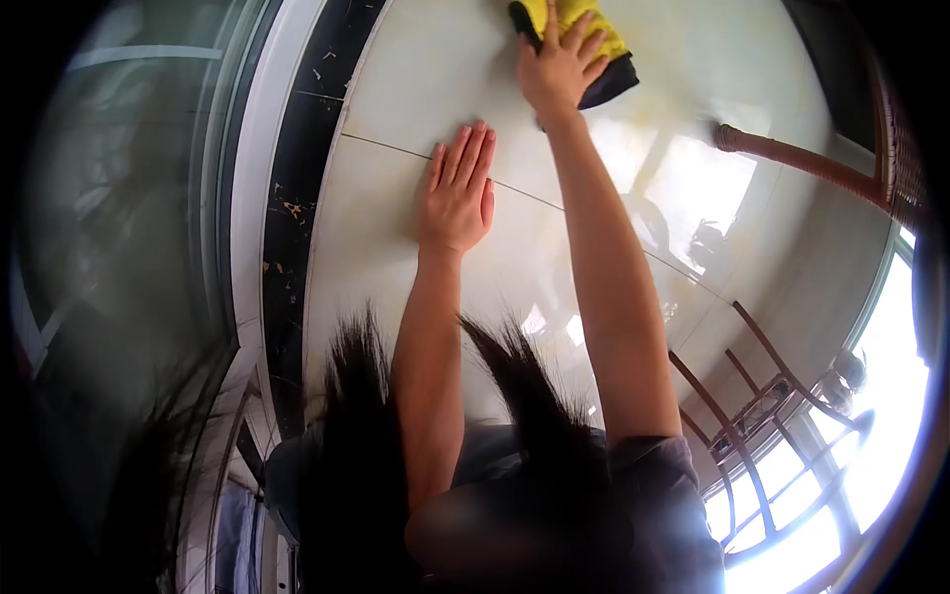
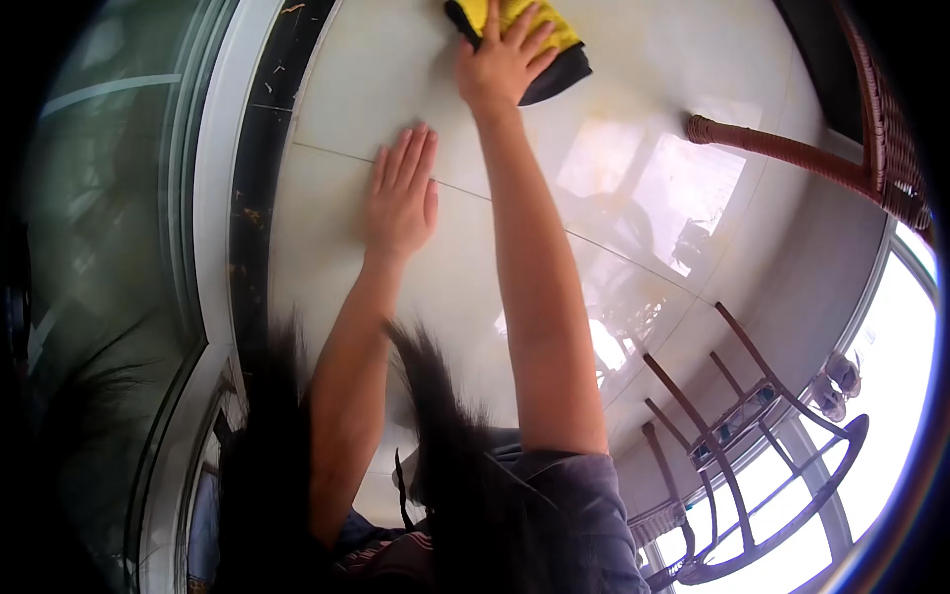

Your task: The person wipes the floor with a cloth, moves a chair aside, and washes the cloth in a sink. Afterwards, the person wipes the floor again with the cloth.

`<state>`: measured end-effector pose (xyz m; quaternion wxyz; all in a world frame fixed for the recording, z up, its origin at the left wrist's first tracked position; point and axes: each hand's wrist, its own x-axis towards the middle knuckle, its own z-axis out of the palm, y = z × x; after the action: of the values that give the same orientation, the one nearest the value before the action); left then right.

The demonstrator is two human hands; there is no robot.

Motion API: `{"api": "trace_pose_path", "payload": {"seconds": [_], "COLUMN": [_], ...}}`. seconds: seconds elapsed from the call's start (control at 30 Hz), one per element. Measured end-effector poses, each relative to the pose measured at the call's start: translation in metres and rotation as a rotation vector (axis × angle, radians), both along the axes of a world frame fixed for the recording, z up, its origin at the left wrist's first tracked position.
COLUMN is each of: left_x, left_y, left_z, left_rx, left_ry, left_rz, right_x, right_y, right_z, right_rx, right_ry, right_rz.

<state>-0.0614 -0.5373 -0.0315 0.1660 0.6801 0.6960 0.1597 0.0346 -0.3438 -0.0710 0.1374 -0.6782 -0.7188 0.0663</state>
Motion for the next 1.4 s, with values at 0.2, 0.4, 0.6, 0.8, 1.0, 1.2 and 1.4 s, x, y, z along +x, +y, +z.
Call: {"api": "trace_pose_path", "payload": {"seconds": [0.2, 0.4, 0.6, 0.8, 1.0, 1.2, 1.4], "left_x": [0.000, 0.000, 0.001, 0.003, 0.003, 0.006, 0.007], "left_y": [0.002, 0.001, -0.002, -0.003, -0.004, -0.002, -0.002], "left_z": [-0.012, -0.002, -0.004, -0.012, -0.011, -0.004, -0.004], "left_rx": [0.020, 0.023, 0.028, 0.006, 0.048, 0.024, -0.017], "left_ry": [-0.183, -0.007, -0.007, -0.085, 0.058, 0.062, 0.137], "left_rz": [-0.015, -0.010, 0.016, 0.005, -0.073, -0.054, -0.057], "right_x": [-0.104, -0.005, 0.008, -0.084, 0.023, 0.233, 0.281], "right_y": [-0.098, -0.036, -0.005, -0.087, -0.081, -0.253, -0.294], "right_z": [0.035, 0.034, 0.012, 0.031, 0.045, 0.056, 0.097], "right_rx": [-0.125, -0.065, -0.087, -0.057, -0.191, -0.326, -0.476], "right_ry": [0.038, 0.001, -0.070, 0.042, 0.179, 0.007, 0.233], "right_rz": [0.680, 0.517, -0.061, 0.685, 0.630, -0.061, -0.550]}}
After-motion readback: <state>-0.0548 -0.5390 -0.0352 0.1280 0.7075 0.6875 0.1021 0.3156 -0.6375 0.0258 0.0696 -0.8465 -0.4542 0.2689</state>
